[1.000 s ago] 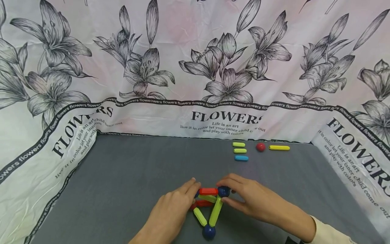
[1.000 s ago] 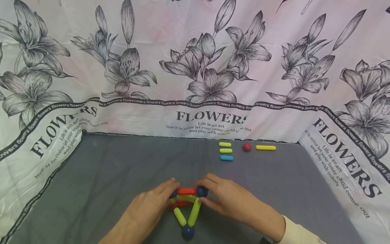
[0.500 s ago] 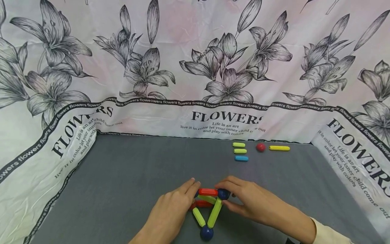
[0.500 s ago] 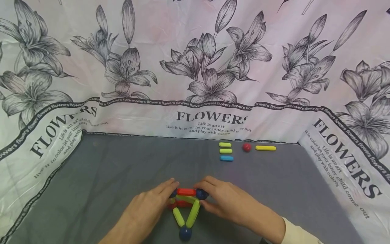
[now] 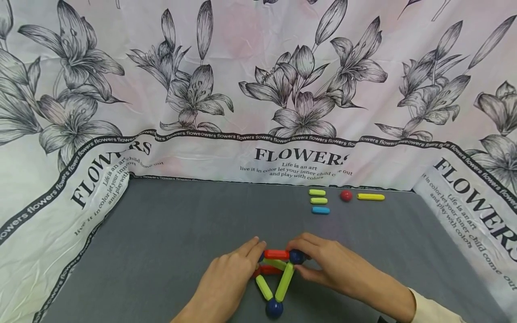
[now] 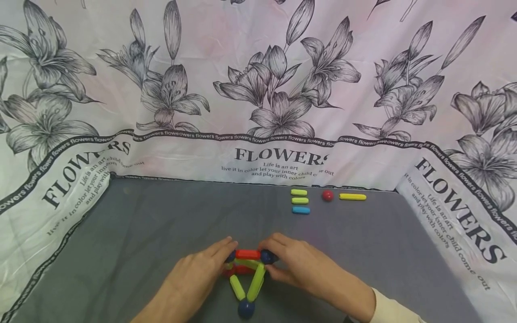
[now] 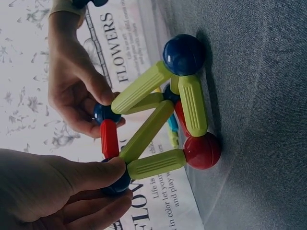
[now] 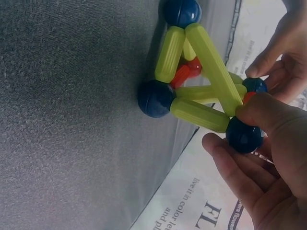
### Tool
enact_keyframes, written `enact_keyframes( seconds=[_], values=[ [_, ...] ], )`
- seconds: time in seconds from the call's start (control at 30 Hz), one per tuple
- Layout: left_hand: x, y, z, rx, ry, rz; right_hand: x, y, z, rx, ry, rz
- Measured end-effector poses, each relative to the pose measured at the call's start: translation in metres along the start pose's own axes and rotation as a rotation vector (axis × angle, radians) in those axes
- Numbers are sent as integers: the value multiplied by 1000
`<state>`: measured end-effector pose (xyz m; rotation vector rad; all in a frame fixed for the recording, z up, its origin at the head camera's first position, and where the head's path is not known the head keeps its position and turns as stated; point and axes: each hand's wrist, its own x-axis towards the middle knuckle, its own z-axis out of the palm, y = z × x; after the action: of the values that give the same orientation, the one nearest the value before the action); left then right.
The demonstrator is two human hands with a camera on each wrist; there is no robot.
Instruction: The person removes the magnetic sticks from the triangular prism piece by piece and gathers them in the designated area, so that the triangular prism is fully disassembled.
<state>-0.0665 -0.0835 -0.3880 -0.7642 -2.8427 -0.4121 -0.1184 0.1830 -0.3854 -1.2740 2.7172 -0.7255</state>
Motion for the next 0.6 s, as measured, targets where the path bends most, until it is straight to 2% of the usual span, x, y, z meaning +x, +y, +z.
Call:
enact_keyframes(
  seconds=[0.4,0.6],
  values=[
    [-1,0,0,18,-11,-1,-2,-3,-1,-54,12,-26],
    [-3,0,0,22,-15,-1,-4,-3,1,-44,24,-24]
  ],
)
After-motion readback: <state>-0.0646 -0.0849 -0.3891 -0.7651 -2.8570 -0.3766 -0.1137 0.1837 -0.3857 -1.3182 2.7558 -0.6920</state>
